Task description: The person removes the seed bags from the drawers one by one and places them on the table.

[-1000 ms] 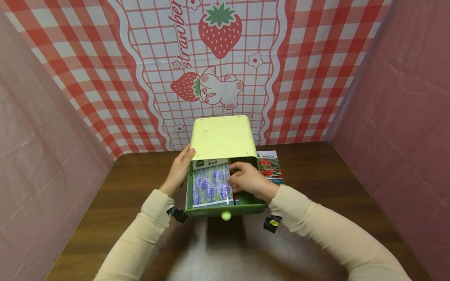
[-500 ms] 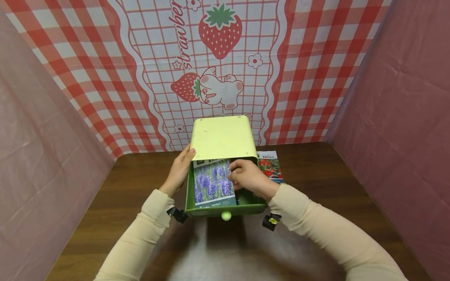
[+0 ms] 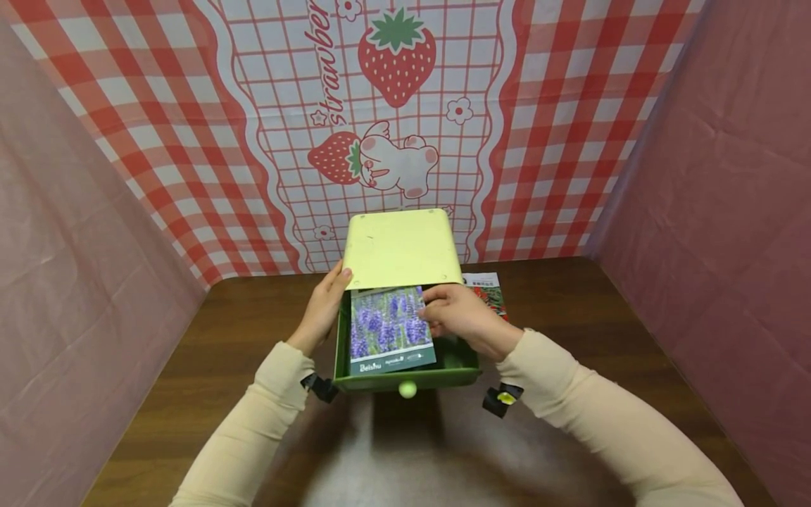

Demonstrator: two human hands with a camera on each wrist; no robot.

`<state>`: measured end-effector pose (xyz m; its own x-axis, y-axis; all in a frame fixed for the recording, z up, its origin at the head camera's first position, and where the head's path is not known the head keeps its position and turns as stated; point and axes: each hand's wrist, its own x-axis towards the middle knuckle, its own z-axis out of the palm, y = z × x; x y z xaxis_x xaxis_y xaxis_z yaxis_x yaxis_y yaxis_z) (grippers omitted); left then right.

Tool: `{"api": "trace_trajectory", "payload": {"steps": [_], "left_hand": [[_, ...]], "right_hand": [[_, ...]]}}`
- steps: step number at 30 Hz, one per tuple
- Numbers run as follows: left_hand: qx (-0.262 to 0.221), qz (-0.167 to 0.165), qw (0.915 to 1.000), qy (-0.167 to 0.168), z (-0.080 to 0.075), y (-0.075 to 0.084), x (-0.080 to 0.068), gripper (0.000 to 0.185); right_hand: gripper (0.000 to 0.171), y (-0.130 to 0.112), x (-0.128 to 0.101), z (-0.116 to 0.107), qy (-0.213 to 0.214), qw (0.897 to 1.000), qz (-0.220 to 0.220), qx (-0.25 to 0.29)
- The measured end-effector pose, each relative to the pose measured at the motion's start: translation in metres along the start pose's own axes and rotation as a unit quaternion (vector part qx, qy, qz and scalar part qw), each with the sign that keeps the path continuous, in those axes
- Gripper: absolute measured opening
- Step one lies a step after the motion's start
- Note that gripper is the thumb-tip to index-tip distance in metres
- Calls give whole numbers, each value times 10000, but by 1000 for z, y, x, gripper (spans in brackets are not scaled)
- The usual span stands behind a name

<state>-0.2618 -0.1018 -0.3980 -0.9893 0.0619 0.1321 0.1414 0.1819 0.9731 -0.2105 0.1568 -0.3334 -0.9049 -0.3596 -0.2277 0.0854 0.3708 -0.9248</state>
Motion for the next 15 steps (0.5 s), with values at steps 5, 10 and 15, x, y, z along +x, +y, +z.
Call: {"api": "trace_trajectory", "payload": {"steps": [5, 10, 15], "left_hand": [[-23, 42, 10000, -47, 0, 0, 0, 69], [-7, 68, 10000, -45, 0, -1, 0, 68], [-30, 105, 9999, -50, 0, -1, 0, 68]], "right_hand": [[50, -1, -5, -4, 156, 9997, 151, 93], [49, -1, -8, -7, 121, 9995, 178, 213], [48, 0, -13, -8, -76, 9993, 222, 300]]}}
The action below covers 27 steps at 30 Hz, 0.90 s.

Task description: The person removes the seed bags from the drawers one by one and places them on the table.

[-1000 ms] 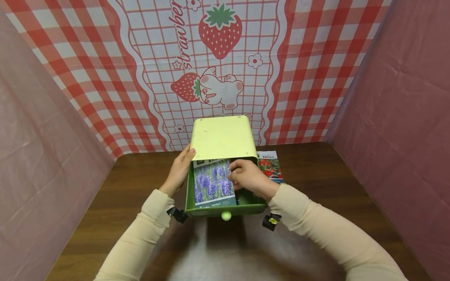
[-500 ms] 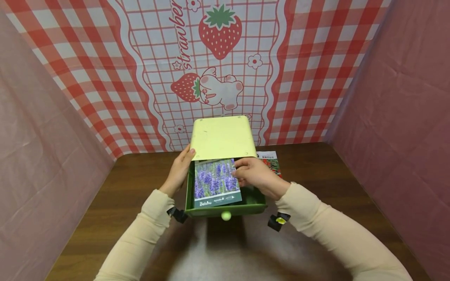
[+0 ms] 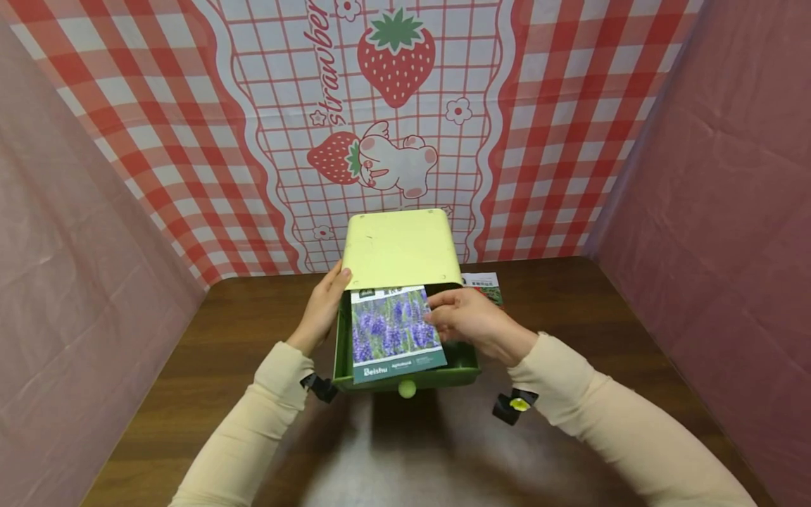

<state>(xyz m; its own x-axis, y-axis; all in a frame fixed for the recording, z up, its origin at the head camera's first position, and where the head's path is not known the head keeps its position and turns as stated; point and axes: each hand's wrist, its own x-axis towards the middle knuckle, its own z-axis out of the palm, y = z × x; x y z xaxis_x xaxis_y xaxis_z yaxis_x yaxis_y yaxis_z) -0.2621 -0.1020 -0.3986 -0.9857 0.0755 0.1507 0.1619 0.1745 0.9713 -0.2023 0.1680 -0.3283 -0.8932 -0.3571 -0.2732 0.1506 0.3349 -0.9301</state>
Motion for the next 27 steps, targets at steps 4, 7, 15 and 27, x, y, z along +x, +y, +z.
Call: {"api": "trace_trajectory", "payload": {"steps": [4, 7, 15, 27], "left_hand": [[-35, -8, 10000, 4, 1, 0, 0, 68], [-59, -22, 10000, 59, 1, 1, 0, 67], [-123, -25, 9998, 124, 1, 3, 0, 67], [-10, 33, 9999, 96, 1, 1, 0, 66]], "right_hand": [[50, 1, -7, 0, -145, 9999, 24, 36], [52, 0, -13, 0, -288, 9996, 23, 73], [49, -4, -35, -2, -496, 9986, 91, -151], [30, -7, -45, -21, -110, 9993, -300, 186]]}}
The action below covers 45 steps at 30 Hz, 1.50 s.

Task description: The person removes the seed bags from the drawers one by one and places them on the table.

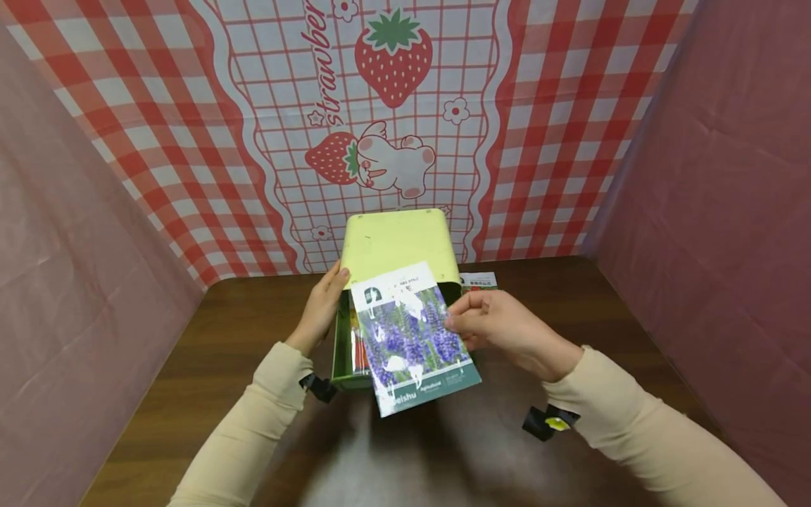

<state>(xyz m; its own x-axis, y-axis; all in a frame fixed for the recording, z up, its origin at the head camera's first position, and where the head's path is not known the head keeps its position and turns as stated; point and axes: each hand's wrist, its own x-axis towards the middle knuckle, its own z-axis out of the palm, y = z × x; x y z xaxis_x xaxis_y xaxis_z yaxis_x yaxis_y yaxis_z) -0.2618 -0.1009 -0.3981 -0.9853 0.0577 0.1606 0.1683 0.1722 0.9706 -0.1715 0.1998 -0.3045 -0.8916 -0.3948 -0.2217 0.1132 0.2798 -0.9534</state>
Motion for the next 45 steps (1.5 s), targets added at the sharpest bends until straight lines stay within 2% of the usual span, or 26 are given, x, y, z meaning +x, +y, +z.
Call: {"api": "trace_trajectory", "payload": {"steps": [5, 12, 14, 18, 23, 28, 36, 40, 45], "left_hand": [[29, -62, 10000, -65, -1, -1, 0, 69], [31, -215, 9997, -64, -1, 0, -1, 67], [-25, -227, 9997, -49, -1, 0, 0, 67], [-116, -266, 9996, -45, -1, 1, -1, 68], [-83, -252, 9996, -72, -1, 1, -1, 68], [-43, -164, 9998, -134, -2, 0, -1, 69], [-141, -220, 9996, -100, -1, 0, -2, 68], [-200, -243, 9995, -95, -1, 0, -2, 67], [-153, -230, 9996, -40, 0, 0, -1, 66]], "right_hand": [[16, -4, -1, -18, 526, 9982, -275, 6], [13, -5, -3, -46, 1183, 9925, -272, 152], [13, -4, -4, -55, 1384, 9896, -277, 283], [15, 0, -2, -71, 1718, 9798, -394, 942], [12, 11, 3, -91, 2084, 9612, -434, 1757], [6, 28, 14, -106, 2605, 9410, -565, 2083], [18, 65, 44, -123, 3393, 9044, -498, 2538], [24, 84, 60, -130, 3852, 8854, -321, 2584], [23, 105, 80, -134, 4479, 8698, 73, 2068]]}}
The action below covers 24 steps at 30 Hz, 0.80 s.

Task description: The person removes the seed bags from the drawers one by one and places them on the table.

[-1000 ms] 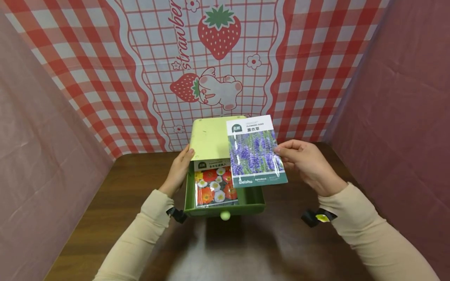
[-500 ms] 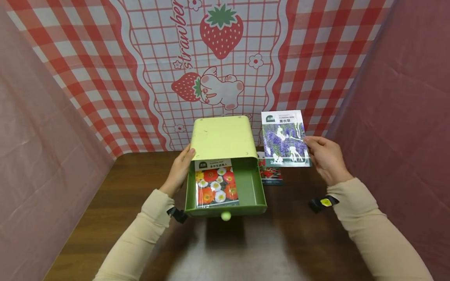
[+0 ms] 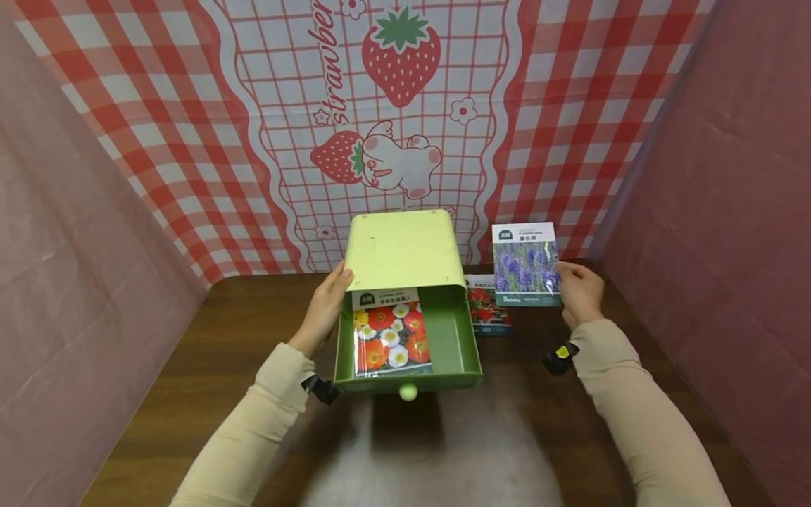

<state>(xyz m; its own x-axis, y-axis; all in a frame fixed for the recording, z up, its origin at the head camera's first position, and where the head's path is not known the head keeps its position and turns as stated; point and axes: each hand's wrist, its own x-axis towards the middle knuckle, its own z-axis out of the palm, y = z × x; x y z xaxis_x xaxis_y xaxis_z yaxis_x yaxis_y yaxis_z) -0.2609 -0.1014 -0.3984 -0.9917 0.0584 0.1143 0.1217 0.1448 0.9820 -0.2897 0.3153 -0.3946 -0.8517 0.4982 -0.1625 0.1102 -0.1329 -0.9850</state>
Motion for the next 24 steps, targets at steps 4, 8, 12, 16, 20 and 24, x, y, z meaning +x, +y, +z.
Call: {"api": "trace_trajectory", "payload": {"steps": [4, 8, 12, 16, 20, 24], "left_hand": [[1, 26, 10000, -4, 0, 0, 1, 65], [-23, 24, 10000, -75, 0, 6, -2, 64], [51, -80, 9998, -158, -2, 23, -13, 62], [68, -150, 9997, -173, -3, 15, -7, 61], [17, -84, 9998, -175, -3, 2, 1, 63], [1, -31, 9999, -148, -2, -1, 0, 64]], "right_hand": [[16, 17, 13, 4, 398, 9966, -101, -720], [39, 33, 21, 4, 664, 9875, -138, -1423], [41, 50, 27, 2, 778, 9840, -243, -1584], [40, 63, 32, -5, 870, 9830, -274, -1592], [38, 73, 37, -10, 984, 9809, -264, -1657], [36, 81, 41, -15, 1036, 9776, -263, -1815]]}}
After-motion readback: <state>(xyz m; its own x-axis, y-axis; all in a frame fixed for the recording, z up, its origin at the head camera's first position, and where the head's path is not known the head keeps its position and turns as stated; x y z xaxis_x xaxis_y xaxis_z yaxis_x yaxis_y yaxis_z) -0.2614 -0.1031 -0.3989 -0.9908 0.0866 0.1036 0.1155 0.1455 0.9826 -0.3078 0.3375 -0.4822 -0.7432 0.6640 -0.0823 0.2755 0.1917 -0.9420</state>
